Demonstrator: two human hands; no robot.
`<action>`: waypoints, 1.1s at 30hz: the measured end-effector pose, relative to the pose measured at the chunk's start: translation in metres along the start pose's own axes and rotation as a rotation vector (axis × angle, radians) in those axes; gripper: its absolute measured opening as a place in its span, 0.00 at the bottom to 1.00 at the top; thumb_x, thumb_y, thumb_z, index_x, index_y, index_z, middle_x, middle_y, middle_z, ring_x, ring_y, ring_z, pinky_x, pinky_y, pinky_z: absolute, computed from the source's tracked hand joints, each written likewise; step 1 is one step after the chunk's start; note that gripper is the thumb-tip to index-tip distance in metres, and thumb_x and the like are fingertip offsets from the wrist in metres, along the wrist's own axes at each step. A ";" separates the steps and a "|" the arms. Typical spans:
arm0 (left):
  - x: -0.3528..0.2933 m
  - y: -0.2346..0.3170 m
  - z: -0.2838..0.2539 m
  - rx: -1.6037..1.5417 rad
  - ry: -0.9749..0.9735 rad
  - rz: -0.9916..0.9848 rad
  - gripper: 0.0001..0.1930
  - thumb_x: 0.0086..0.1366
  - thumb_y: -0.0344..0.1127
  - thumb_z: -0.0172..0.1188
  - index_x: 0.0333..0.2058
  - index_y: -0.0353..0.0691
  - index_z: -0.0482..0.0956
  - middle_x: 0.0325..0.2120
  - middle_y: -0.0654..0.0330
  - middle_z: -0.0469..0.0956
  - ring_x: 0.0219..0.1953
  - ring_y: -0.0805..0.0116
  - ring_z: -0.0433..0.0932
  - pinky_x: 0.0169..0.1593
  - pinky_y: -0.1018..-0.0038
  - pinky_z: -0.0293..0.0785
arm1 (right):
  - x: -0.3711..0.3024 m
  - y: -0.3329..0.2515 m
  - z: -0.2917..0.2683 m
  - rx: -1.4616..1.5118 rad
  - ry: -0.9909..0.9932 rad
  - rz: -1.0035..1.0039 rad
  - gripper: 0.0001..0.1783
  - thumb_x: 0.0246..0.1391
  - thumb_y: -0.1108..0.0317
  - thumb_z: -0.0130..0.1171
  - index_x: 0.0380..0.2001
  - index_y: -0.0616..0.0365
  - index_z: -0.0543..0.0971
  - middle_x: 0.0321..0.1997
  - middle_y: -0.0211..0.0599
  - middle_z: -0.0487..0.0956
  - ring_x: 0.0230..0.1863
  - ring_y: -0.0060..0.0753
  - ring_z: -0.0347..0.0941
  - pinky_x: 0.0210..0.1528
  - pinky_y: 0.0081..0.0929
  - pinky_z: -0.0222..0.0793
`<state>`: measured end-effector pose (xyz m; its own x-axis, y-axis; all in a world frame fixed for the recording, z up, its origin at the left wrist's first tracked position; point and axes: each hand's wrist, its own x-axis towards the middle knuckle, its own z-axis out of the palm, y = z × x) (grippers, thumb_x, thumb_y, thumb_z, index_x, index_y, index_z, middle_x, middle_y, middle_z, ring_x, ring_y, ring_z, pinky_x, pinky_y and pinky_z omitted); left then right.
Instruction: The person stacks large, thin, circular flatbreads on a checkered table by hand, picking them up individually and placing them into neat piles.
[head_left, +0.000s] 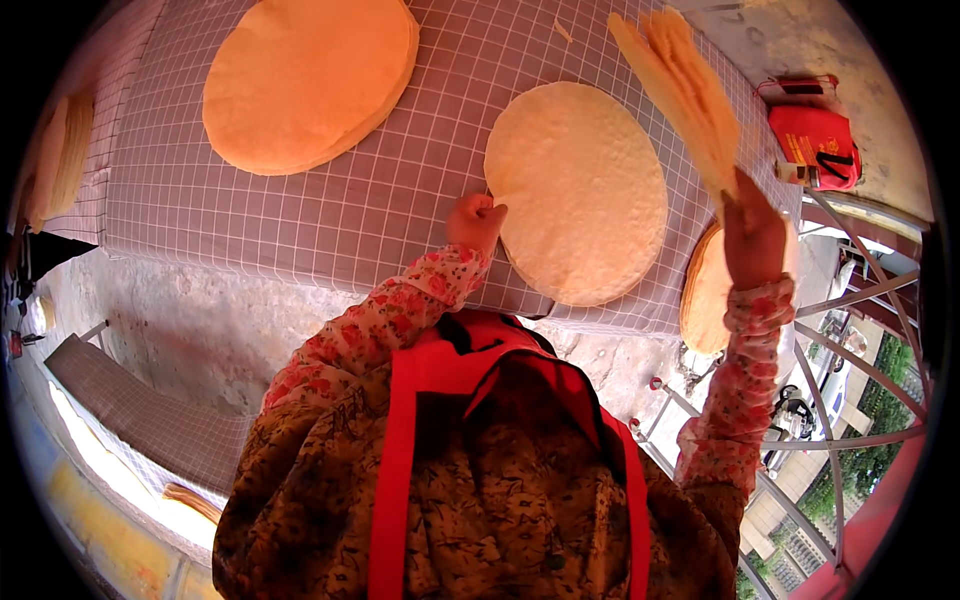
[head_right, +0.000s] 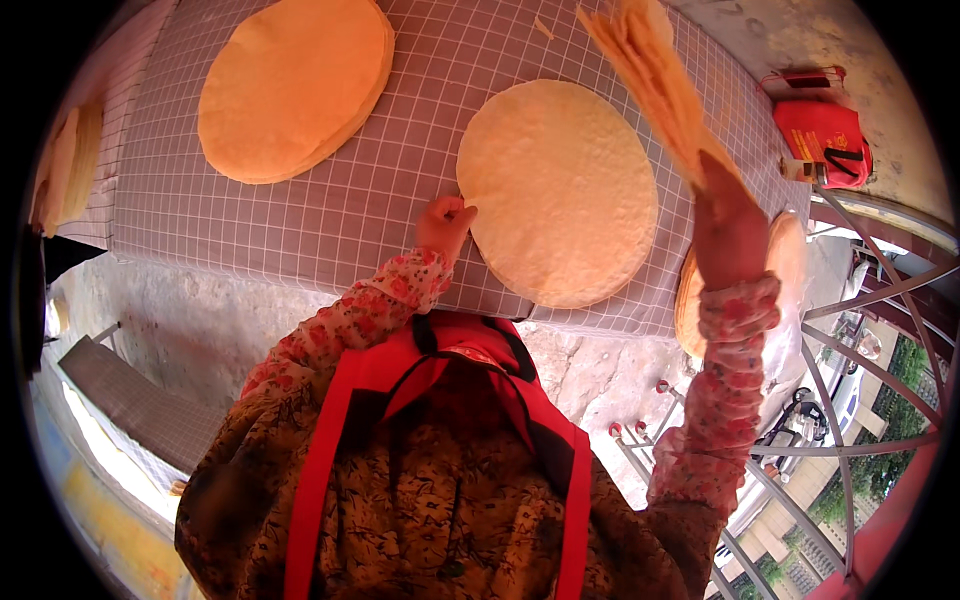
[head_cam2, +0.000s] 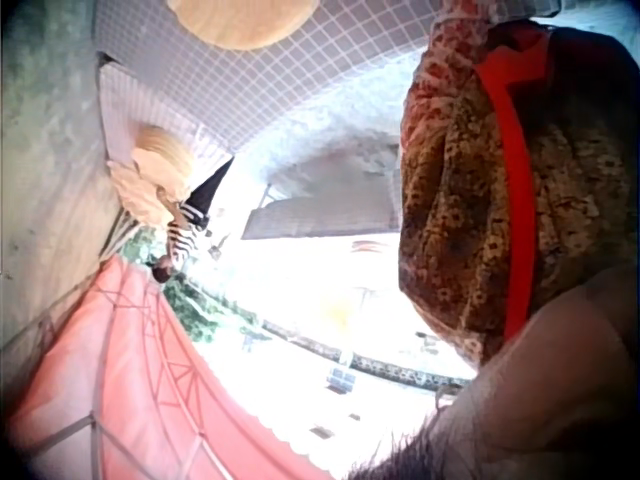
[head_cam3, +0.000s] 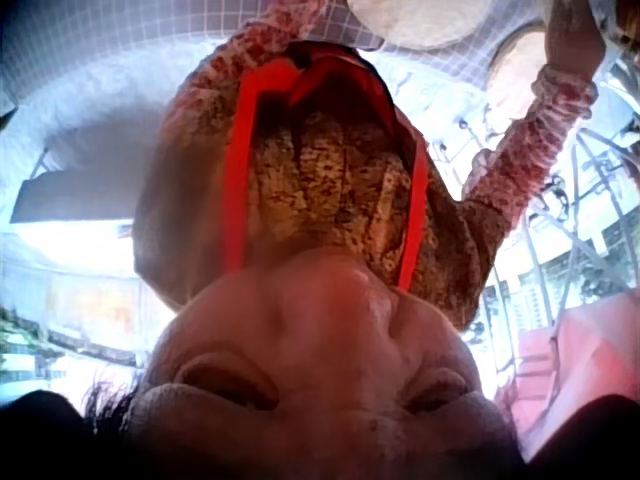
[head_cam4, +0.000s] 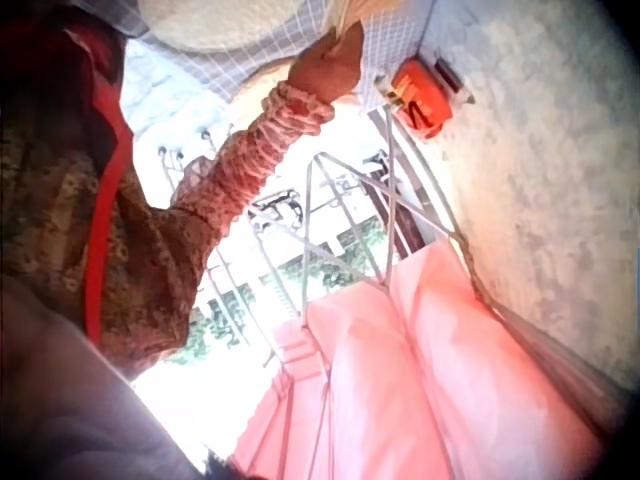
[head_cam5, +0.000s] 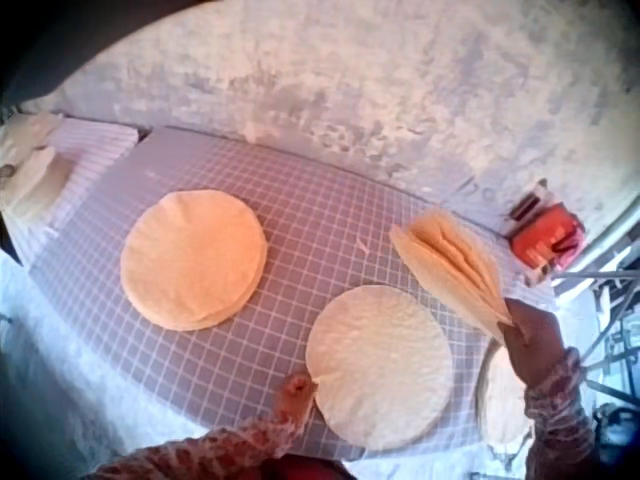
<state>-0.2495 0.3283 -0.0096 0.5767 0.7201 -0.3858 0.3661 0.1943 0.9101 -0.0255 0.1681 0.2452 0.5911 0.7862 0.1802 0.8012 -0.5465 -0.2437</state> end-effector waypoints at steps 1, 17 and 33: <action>0.001 0.003 -0.002 0.111 -0.054 0.076 0.09 0.54 0.35 0.56 0.29 0.35 0.77 0.15 0.62 0.75 0.19 0.73 0.74 0.22 0.76 0.67 | -0.013 -0.012 0.023 -0.107 0.072 -0.180 0.18 0.49 0.76 0.52 0.45 0.56 0.75 0.41 0.46 0.77 0.40 0.47 0.75 0.43 0.35 0.71; -0.037 0.035 0.012 -0.416 -0.254 -0.380 0.12 0.54 0.33 0.55 0.37 0.34 0.74 0.28 0.58 0.77 0.31 0.67 0.77 0.37 0.73 0.74 | -0.082 -0.006 0.157 0.379 -0.182 0.375 0.15 0.47 0.66 0.57 0.41 0.57 0.75 0.31 0.51 0.77 0.36 0.50 0.75 0.38 0.35 0.71; -0.002 0.000 0.025 -0.207 -0.285 -0.354 0.15 0.59 0.39 0.52 0.37 0.32 0.74 0.28 0.56 0.77 0.25 0.68 0.77 0.29 0.73 0.77 | -0.138 -0.033 0.165 0.030 -0.253 0.041 0.13 0.49 0.71 0.49 0.40 0.56 0.74 0.42 0.41 0.77 0.43 0.44 0.74 0.43 0.34 0.72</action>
<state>-0.2320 0.3103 -0.0123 0.6309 0.3809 -0.6759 0.4391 0.5429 0.7158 -0.1492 0.1252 0.0716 0.5779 0.8128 -0.0734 0.7719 -0.5736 -0.2743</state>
